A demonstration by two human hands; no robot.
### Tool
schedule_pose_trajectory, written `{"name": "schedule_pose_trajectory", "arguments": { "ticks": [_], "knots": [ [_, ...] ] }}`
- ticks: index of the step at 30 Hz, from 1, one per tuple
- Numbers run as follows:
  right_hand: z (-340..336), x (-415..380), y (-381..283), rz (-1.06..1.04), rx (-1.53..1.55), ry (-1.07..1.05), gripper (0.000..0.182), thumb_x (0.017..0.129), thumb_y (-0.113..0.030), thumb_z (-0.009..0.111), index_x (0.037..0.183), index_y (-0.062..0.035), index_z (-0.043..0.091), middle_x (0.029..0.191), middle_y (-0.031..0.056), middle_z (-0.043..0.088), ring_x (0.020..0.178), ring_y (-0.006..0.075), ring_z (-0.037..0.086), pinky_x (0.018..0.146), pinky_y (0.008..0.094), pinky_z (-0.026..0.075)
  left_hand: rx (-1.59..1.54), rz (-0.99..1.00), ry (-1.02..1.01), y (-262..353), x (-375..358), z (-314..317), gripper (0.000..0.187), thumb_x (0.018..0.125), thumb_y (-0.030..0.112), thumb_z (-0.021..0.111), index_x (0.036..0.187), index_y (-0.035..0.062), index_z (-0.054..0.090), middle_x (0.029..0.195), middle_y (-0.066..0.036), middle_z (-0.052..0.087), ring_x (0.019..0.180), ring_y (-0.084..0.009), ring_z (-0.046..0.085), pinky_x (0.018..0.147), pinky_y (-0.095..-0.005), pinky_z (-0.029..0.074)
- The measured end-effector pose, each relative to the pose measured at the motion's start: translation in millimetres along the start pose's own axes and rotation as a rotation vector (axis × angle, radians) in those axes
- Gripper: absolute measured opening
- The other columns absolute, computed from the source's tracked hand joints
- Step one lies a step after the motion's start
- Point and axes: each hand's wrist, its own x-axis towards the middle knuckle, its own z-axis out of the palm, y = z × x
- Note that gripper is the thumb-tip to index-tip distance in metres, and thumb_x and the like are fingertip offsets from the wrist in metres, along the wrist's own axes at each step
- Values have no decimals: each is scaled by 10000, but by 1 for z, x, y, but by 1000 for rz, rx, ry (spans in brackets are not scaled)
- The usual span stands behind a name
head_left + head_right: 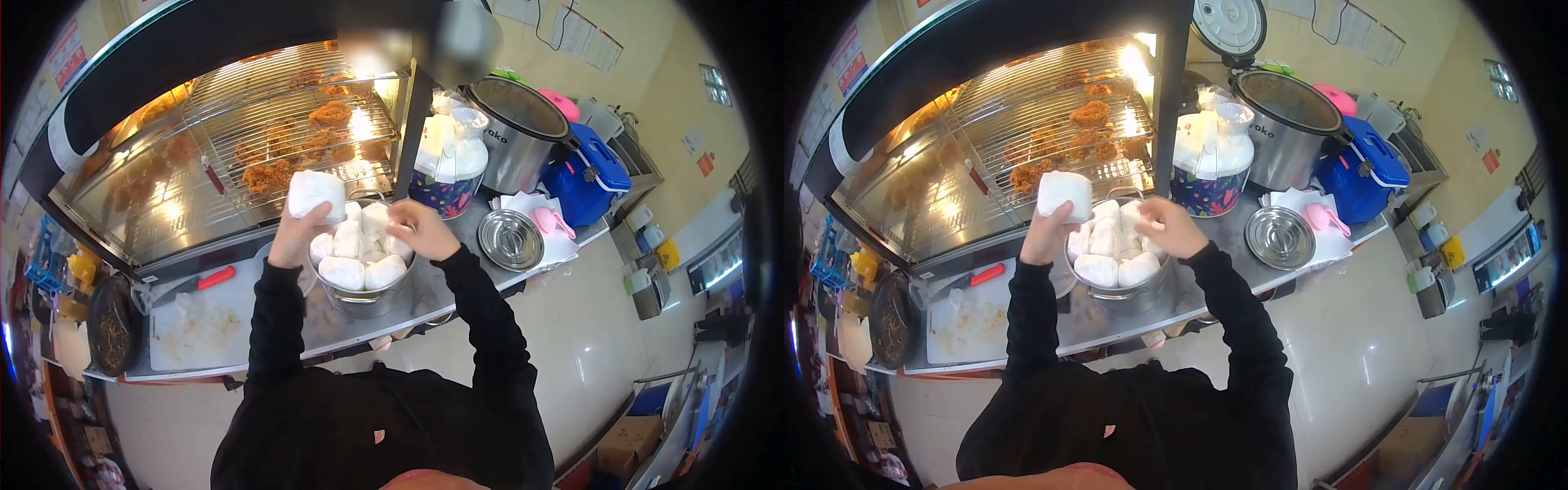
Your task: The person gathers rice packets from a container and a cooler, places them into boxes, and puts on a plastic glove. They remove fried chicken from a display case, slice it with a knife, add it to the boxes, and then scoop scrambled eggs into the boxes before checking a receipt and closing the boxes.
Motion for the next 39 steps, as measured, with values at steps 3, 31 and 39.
{"name": "schedule_pose_trajectory", "arguments": {
  "ticks": [3, 31, 39],
  "knots": [
    [13, -9, -1, 34, -63, -237, 460, 720, -337, 717, 1035, -30, 582, 887, 130, 630, 850, 234, 604, 769, 359, 455, -37, -12, 49, 1, -8, -13, 469, 866, 287, 562, 1259, 92, 395, 1064, -81, 583, 893, -217, 623, 584, -279, 509],
    [14, 21, -1, -114, 8, -812, 297, 769, -162, 600, 1058, -91, 588, 955, 111, 635, 927, 252, 601, 819, 336, 455, -737, -201, 229, -39, -101, -21, 743, 842, 675, 329, 1034, -8, 551, 875, -183, 624, 748, -312, 633, 677, -434, 529],
    [17, -2, 2, -152, -247, -788, 614, 702, -457, 712, 1189, -149, 500, 1107, 115, 596, 1013, 278, 569, 882, 364, 416, -643, -175, 308, -48, -89, -3, 661, 840, 647, 353, 932, 40, 600, 815, -125, 640, 675, -280, 625, 599, -394, 533]
  ]
}}
